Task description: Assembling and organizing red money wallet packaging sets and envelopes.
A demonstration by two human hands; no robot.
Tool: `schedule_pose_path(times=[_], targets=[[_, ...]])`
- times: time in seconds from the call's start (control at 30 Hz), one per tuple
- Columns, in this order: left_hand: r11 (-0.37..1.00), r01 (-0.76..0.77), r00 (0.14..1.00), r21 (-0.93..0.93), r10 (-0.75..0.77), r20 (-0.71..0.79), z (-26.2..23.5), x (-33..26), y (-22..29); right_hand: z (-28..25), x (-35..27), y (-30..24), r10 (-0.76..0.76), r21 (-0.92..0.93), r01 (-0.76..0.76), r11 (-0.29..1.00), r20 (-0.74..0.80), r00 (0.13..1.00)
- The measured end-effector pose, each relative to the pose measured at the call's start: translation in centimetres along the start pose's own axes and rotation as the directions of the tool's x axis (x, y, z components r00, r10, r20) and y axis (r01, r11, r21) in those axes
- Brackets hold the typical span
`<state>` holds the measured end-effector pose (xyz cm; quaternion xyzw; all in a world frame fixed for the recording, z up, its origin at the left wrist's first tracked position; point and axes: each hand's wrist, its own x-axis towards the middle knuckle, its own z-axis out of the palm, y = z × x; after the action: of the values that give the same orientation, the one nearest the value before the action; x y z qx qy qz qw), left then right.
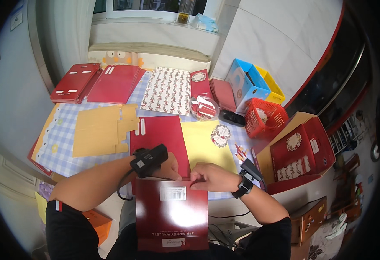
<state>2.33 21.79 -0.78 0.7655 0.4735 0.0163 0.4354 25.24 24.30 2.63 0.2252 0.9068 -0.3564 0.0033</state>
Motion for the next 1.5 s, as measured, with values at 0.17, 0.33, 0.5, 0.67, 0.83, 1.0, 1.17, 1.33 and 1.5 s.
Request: schedule_pose_path(times=[0.17, 0.33, 0.5, 0.67, 0.83, 1.0, 1.17, 1.33, 1.5], targets=[[0.999, 0.018, 0.998, 0.035, -0.016, -0.061, 0.1, -0.9, 0.9, 0.5, 1.7, -0.8, -0.001, 0.074, -0.006, 0.997, 0.095, 0.996], [0.987, -0.134, 0.990, -0.088, 0.137, 0.032, -0.8, -2.5, -2.3, 0.4, 1.9, -0.2, 0.086, 0.181, -0.116, 0.977, 0.168, 0.982], [0.966, 0.113, 0.985, -0.232, -0.078, 0.153, -1.6, -4.7, -3.0, 0.6, 2.7, -0.3, 0.077, 0.216, -0.119, 0.969, 0.193, 0.978], [0.992, 0.121, 0.991, 0.018, -0.122, 0.047, -1.4, -5.2, -0.8, 1.2, 3.8, -1.4, 0.050, 0.123, -0.073, 0.990, 0.183, 0.982], [0.980, 0.120, 0.989, -0.159, -0.103, 0.109, -1.9, -5.9, -2.8, 1.7, 5.0, -1.9, 0.018, 0.088, -0.034, 0.996, 0.178, 0.984], [0.933, 0.244, 0.964, -0.263, -0.204, 0.169, -3.1, -7.9, -3.3, 1.1, 4.8, -2.0, 0.072, 0.104, -0.095, 0.990, 0.212, 0.975], [0.934, 0.243, 0.966, -0.263, -0.209, 0.151, -3.1, -8.1, -2.9, 0.9, 4.9, -1.7, 0.067, 0.096, -0.086, 0.992, 0.181, 0.981], [0.917, 0.241, 0.970, -0.318, -0.225, 0.086, -3.3, -8.0, -3.2, 0.0, 5.3, -1.7, 0.084, 0.103, -0.104, 0.989, 0.182, 0.980], [0.805, 0.343, 0.939, -0.483, -0.314, 0.144, -3.3, -7.5, -3.5, 0.1, 5.2, -0.7, -0.015, 0.119, 0.002, 0.993, 0.108, 0.994]])
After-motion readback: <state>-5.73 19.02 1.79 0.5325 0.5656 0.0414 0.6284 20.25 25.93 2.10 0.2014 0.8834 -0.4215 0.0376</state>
